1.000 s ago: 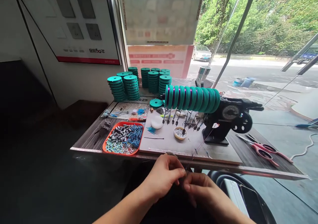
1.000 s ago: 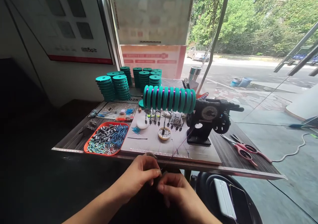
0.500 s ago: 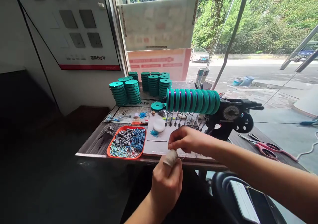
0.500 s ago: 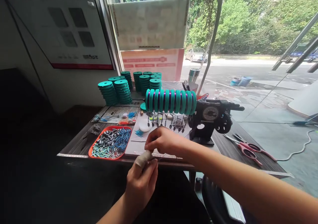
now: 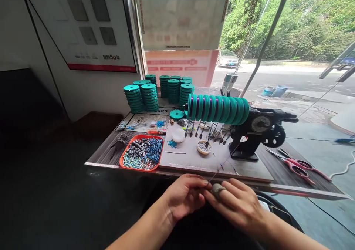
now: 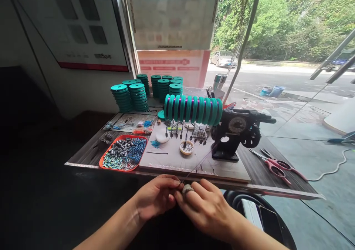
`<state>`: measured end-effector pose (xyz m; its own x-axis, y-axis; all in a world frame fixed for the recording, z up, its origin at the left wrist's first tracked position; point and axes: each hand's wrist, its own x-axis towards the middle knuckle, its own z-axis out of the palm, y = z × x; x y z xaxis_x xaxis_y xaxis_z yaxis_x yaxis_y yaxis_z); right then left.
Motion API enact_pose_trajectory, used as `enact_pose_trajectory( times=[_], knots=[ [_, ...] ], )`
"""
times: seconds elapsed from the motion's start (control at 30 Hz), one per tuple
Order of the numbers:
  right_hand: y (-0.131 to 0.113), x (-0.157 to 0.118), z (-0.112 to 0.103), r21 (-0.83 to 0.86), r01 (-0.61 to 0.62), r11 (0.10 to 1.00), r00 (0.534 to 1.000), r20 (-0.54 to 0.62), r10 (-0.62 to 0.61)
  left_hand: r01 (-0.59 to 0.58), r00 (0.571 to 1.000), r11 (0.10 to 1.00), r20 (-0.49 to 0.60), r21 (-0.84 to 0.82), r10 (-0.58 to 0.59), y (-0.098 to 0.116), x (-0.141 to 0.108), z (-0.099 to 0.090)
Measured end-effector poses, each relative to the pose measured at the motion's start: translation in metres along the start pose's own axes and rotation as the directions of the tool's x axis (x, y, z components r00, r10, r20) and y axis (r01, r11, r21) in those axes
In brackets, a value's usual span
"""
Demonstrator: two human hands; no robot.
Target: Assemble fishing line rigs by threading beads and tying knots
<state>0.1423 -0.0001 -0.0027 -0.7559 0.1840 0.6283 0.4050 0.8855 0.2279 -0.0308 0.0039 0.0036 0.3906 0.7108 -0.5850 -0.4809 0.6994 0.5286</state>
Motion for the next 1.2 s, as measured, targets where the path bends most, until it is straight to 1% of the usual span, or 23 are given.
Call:
enact_pose_trajectory(
  times=[0.2,0.27,0.3,0.33,0.4,0.47,0.5,0.53,0.57,0.6,0.67,0.7,0.73,0.77,0.8,0.83,0.9,0.97,1.0,1.07,1.13,1.17,1.2],
  knots=[
    [-0.006,-0.007,0.017,0.085,-0.171,0.982,0.98,-0.087,0.178,0.004,1.0,1.0,-0.015,-0.009,-0.004,-0.003,-0.003,0.005],
    [-0.01,-0.01,0.016,0.24,-0.312,0.919,0.938,-0.076,0.338,-0.04,0.999,0.998,-0.022,0.042,0.041,-0.005,-0.003,0.006],
    [-0.013,-0.011,0.016,0.351,-0.42,0.837,0.89,-0.021,0.455,-0.076,0.997,0.994,-0.023,0.082,0.078,-0.005,-0.003,0.006],
    [-0.017,-0.012,0.017,0.472,-0.541,0.696,0.812,0.08,0.578,-0.12,0.992,0.984,-0.022,0.132,0.124,-0.006,-0.004,0.006],
    [-0.026,-0.014,0.018,0.641,-0.731,0.234,0.571,0.386,0.725,-0.218,0.974,0.943,-0.005,0.252,0.226,-0.006,-0.005,0.007],
    [-0.036,-0.017,0.019,0.62,-0.757,-0.205,0.354,0.654,0.669,-0.31,0.945,0.878,0.015,0.365,0.327,-0.007,-0.007,0.008],
    [-0.04,-0.019,0.018,0.587,-0.752,-0.299,0.304,0.712,0.633,-0.384,0.909,0.799,0.038,0.463,0.415,-0.008,-0.007,0.007],
    [-0.043,-0.019,0.015,0.573,-0.766,-0.294,0.303,0.723,0.621,-0.465,0.85,0.663,0.085,0.587,0.52,-0.01,-0.008,0.006],
    [-0.045,-0.019,0.011,0.577,-0.792,-0.199,0.343,0.691,0.637,-0.531,0.762,0.461,0.163,0.711,0.627,-0.012,-0.007,0.004],
    [-0.045,-0.016,0.005,0.587,-0.808,-0.046,0.419,0.629,0.655,-0.56,0.652,0.209,0.271,0.801,0.708,-0.016,-0.006,0.001],
    [-0.037,-0.003,-0.009,0.591,-0.771,0.235,0.582,0.506,0.637,-0.501,0.426,-0.261,0.497,0.825,0.756,-0.023,-0.002,-0.006],
    [-0.029,0.008,-0.015,0.597,-0.748,0.29,0.622,0.479,0.619,-0.452,0.341,-0.396,0.565,0.799,0.752,-0.027,0.0,-0.01],
    [-0.019,0.021,-0.019,0.611,-0.741,0.279,0.629,0.487,0.606,-0.405,0.272,-0.482,0.605,0.777,0.748,-0.03,0.002,-0.014],
    [-0.006,0.034,-0.021,0.62,-0.755,0.215,0.599,0.516,0.612,-0.365,0.225,-0.528,0.623,0.767,0.749,-0.032,0.004,-0.017],
    [0.007,0.048,-0.019,0.62,-0.775,0.123,0.554,0.575,0.602,-0.339,0.207,-0.541,0.622,0.77,0.755,-0.033,0.005,-0.02],
    [0.02,0.062,-0.015,0.596,-0.801,0.053,0.516,0.644,0.564,-0.332,0.215,-0.522,0.602,0.785,0.769,-0.034,0.005,-0.021],
    [0.041,0.084,-0.002,0.567,-0.824,0.019,0.499,0.708,0.499,-0.375,0.279,-0.412,0.525,0.83,0.804,-0.032,0.003,-0.021],
    [0.053,0.097,0.011,0.552,-0.833,0.039,0.513,0.743,0.43,-0.49,0.365,-0.215,0.423,0.845,0.83,-0.027,0.0,-0.017],
    [0.055,0.1,0.014,0.552,-0.832,0.059,0.524,0.747,0.409,-0.558,0.419,-0.068,0.352,0.827,0.837,-0.024,-0.002,-0.014],
    [0.051,0.095,0.013,0.563,-0.821,0.097,0.546,0.723,0.423,-0.628,0.622,0.38,0.144,0.679,0.77,-0.018,-0.005,-0.008],
    [0.041,0.077,0.002,0.588,-0.774,0.235,0.609,0.591,0.529,-0.471,0.859,0.799,-0.011,0.372,0.512,-0.011,-0.005,-0.003],
    [0.035,0.065,-0.004,0.58,-0.734,0.354,0.658,0.476,0.583,-0.366,0.922,0.892,-0.028,0.263,0.387,-0.008,-0.005,-0.001],
    [0.029,0.052,-0.009,0.521,-0.63,0.575,0.764,0.283,0.58,-0.273,0.959,0.945,-0.029,0.182,0.283,-0.006,-0.003,-0.001]
  ],
)
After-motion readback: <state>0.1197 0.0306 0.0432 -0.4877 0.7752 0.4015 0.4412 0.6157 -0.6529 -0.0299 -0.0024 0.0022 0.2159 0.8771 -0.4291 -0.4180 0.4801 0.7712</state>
